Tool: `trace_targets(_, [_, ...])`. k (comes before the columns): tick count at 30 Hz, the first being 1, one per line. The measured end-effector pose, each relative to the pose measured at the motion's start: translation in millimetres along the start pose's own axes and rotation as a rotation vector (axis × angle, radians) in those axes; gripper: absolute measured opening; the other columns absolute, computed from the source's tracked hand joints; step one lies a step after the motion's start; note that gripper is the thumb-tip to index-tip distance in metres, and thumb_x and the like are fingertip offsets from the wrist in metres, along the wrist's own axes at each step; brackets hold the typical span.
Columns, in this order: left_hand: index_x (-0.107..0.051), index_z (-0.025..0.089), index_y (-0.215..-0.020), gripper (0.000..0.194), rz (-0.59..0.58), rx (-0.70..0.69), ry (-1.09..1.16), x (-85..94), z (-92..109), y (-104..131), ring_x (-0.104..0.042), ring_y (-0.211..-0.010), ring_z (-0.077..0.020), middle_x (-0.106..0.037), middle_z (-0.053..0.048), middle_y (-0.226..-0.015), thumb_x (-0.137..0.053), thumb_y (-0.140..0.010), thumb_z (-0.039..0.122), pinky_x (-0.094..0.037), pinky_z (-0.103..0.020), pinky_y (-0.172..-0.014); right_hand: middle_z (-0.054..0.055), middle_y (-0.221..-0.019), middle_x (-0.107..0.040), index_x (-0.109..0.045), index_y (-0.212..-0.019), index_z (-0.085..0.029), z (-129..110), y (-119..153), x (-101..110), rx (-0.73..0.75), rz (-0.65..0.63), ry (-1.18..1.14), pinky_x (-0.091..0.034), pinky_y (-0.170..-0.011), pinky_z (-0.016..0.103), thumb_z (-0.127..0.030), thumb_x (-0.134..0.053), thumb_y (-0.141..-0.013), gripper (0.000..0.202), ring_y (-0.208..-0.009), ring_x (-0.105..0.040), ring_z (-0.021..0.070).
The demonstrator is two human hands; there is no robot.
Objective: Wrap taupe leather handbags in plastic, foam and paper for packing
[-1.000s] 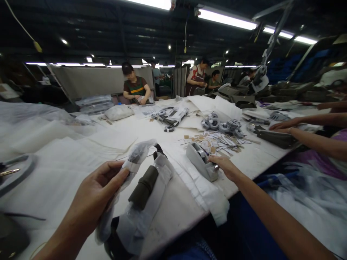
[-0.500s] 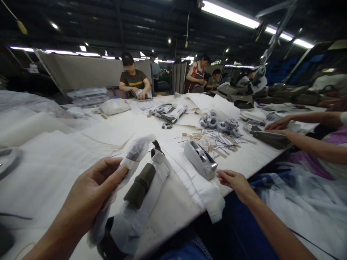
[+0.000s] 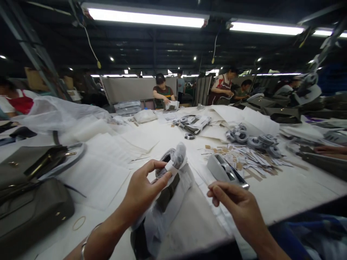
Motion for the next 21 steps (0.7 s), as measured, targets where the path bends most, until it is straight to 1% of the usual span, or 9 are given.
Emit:
trace_targets(1, [-0.068, 0.024, -0.096, 0.018, 0.009, -0.022, -0.029, -0.7, 2, 1, -0.066, -0.095, -0.0205, -0.072, 0.001, -0.097, -0.068, -0.084, 0.037, -0.048, -0.03, -0.087, 0.006, -0.076, -0.073, -0.076, -0.083, -0.02, -16, -4, -18, 0.037, -0.07, -0.033, -0.055, -0.06, 0.029, -0.046, -0.07, -0.084, 0.026, -0.059, -0.062, 0.0166])
trace_targets(3, [-0.068, 0.024, -0.098, 0.018, 0.031, -0.065, -0.058, -1.5, 4, 4, -0.066, -0.095, -0.0208, -0.071, 0.0, -0.098, -0.068, -0.084, 0.036, -0.048, -0.031, -0.086, 0.005, -0.076, -0.073, -0.076, -0.081, -0.021, -37, -12, -48, 0.081, -0.147, -0.079, -0.054, -0.059, 0.029, -0.045, -0.068, -0.086, 0.026, -0.058, -0.062, 0.0163])
trace_targets(5, [-0.068, 0.024, -0.098, 0.018, 0.07, -0.106, -0.071, -1.7, 4, 6, -0.066, -0.095, -0.0212, -0.071, -0.001, -0.098, -0.07, -0.083, 0.035, -0.049, -0.031, -0.085, 0.004, -0.072, -0.072, -0.075, -0.079, -0.021, -47, -20, -68, 0.092, -0.159, -0.1, -0.053, -0.058, 0.029, -0.046, -0.069, -0.085, 0.026, -0.058, -0.062, 0.0164])
trace_targets(7, [-0.068, 0.024, -0.097, 0.018, 0.109, -0.151, -0.085, -1.9, 4, 8, -0.065, -0.095, -0.0214, -0.071, -0.002, -0.098, -0.071, -0.082, 0.034, -0.049, -0.032, -0.084, 0.003, -0.068, -0.071, -0.074, -0.076, -0.021, -50, -27, -80, 0.082, -0.138, -0.091, -0.051, -0.056, 0.028, -0.047, -0.071, -0.083, 0.027, -0.057, -0.061, 0.0161])
trace_targets(9, [-0.068, 0.024, -0.097, 0.017, 0.139, -0.196, -0.099, -2.1, 3, 9, -0.065, -0.093, -0.0209, -0.07, -0.002, -0.097, -0.071, -0.082, 0.03, -0.049, -0.032, -0.084, 0.003, -0.065, -0.069, -0.074, -0.074, -0.021, -49, -32, -86, 0.063, -0.106, -0.044, -0.049, -0.054, 0.027, -0.048, -0.072, -0.082, 0.029, -0.055, -0.06, 0.0155])
trace_targets(12, [-0.067, 0.024, -0.097, 0.016, 0.175, -0.259, -0.108, -1.5, 3, 9, -0.065, -0.092, -0.0197, -0.07, -0.002, -0.095, -0.071, -0.081, 0.025, -0.05, -0.031, -0.082, 0.002, -0.06, -0.068, -0.071, -0.066, -0.021, -49, -36, -88, 0.032, -0.09, 0.048, -0.046, -0.053, 0.026, -0.052, -0.071, -0.081, 0.035, -0.052, -0.058, 0.0143])
trace_targets(17, [-0.068, 0.024, -0.096, 0.017, 0.192, -0.319, -0.111, -0.1, 1, 9, -0.065, -0.092, -0.0189, -0.071, -0.001, -0.096, -0.073, -0.079, 0.021, -0.051, -0.03, -0.082, 0.001, -0.055, -0.067, -0.071, -0.064, -0.02, -49, -37, -83, -0.028, -0.164, 0.145, -0.044, -0.052, 0.025, -0.057, -0.068, -0.082, 0.041, -0.049, -0.058, 0.0135])
trace_targets(21, [-0.07, 0.024, -0.097, 0.018, 0.188, -0.332, -0.129, -0.8, 0, 9, -0.066, -0.091, -0.0197, -0.072, -0.003, -0.096, -0.073, -0.079, 0.022, -0.053, -0.031, -0.082, 0.001, -0.053, -0.067, -0.072, -0.068, -0.02, -44, -38, -81, -0.084, -0.175, 0.151, -0.044, -0.048, 0.025, -0.057, -0.067, -0.082, 0.04, -0.044, -0.057, 0.0134])
Point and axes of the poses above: each hand's wrist, its own y-axis away from the middle knuckle, its own x-axis out of the back of the hand, z = x × y, the point moved 1 cm from there along -y, towards the middle knuckle
